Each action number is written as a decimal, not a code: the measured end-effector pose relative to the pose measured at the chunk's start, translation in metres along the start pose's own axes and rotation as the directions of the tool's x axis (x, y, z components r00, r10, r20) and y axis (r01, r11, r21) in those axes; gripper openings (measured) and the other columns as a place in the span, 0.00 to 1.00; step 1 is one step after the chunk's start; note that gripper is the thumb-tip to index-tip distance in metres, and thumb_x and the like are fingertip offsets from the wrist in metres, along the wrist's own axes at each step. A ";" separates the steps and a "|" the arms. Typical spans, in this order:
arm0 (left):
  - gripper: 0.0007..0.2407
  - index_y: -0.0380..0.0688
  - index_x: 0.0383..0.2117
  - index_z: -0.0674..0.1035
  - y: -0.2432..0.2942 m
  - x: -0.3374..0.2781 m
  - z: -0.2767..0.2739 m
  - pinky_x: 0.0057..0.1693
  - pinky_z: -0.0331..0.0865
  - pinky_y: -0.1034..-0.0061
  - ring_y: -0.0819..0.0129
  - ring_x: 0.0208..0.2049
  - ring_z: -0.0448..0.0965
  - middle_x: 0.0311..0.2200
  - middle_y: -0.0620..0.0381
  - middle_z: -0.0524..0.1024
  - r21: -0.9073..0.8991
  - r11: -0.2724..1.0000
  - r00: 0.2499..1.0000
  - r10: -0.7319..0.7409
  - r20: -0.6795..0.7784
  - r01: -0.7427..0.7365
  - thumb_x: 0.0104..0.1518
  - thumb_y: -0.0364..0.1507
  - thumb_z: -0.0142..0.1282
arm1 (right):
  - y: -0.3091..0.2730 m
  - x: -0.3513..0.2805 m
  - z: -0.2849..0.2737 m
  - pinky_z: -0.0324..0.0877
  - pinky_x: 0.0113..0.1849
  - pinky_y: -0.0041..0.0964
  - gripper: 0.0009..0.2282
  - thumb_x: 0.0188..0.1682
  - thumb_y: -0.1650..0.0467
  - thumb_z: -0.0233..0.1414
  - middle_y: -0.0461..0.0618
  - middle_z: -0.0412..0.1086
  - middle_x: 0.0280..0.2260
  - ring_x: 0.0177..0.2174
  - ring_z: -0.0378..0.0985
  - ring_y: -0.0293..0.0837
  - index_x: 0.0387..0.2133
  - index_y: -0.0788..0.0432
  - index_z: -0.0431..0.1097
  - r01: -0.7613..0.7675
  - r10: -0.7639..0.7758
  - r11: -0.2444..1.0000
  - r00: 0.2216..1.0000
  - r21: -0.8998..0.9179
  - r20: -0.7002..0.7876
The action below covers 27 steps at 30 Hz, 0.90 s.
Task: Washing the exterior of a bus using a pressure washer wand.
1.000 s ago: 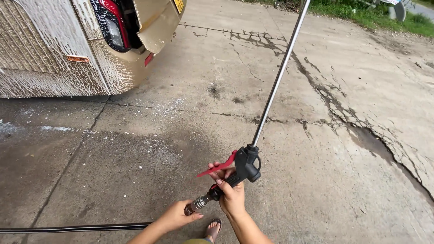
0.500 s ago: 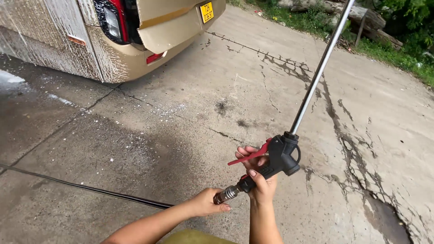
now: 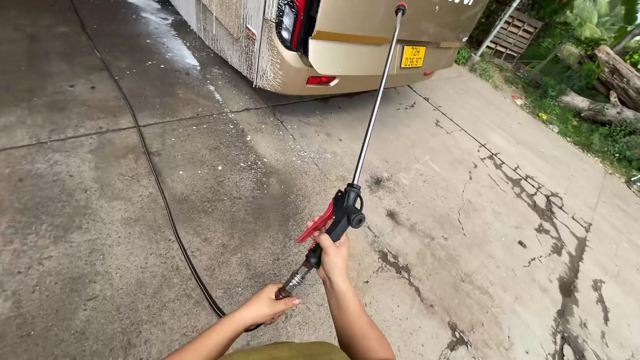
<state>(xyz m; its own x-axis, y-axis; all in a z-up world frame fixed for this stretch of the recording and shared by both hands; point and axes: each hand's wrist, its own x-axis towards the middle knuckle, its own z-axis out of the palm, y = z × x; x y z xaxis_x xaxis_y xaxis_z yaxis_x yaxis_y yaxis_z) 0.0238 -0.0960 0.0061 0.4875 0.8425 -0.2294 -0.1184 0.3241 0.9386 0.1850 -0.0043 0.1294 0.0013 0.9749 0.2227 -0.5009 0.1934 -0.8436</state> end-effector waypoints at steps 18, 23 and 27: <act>0.15 0.45 0.23 0.74 -0.181 -0.323 0.324 0.26 0.58 0.78 0.81 0.18 0.62 0.15 0.70 0.65 0.253 0.966 0.835 0.183 -0.518 -0.054 0.53 0.39 0.68 | -0.141 -0.420 -0.034 0.70 0.54 0.50 0.11 0.44 0.86 0.50 0.57 0.68 0.46 0.50 0.77 0.54 0.34 0.60 0.62 -0.188 0.117 0.973 0.900 0.133 0.419; 0.17 0.44 0.20 0.72 -0.227 -0.315 0.431 0.26 0.58 0.79 0.81 0.18 0.62 0.14 0.69 0.64 0.254 0.962 0.849 0.219 -0.481 -0.105 0.53 0.37 0.69 | -0.202 -0.491 -0.118 0.71 0.53 0.47 0.12 0.43 0.85 0.48 0.56 0.70 0.48 0.49 0.77 0.52 0.36 0.62 0.65 -0.204 0.141 0.973 0.893 0.106 0.427; 0.16 0.46 0.20 0.71 -0.268 -0.310 0.535 0.25 0.57 0.79 0.80 0.17 0.61 0.14 0.69 0.64 0.109 0.994 0.921 0.060 -0.386 -0.019 0.54 0.36 0.68 | -0.259 -0.544 -0.200 0.71 0.52 0.45 0.12 0.43 0.86 0.48 0.56 0.71 0.47 0.49 0.78 0.51 0.38 0.64 0.66 -0.156 0.139 0.988 0.924 0.021 0.356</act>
<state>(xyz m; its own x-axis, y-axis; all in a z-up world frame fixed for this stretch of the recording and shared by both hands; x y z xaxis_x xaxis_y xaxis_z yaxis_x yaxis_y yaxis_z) 0.3670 -0.6746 -0.0364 0.1080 0.9611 -0.2540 -0.0327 0.2588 0.9654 0.4868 -0.5629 0.1286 -0.3764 0.8884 0.2629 -0.5129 0.0365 -0.8577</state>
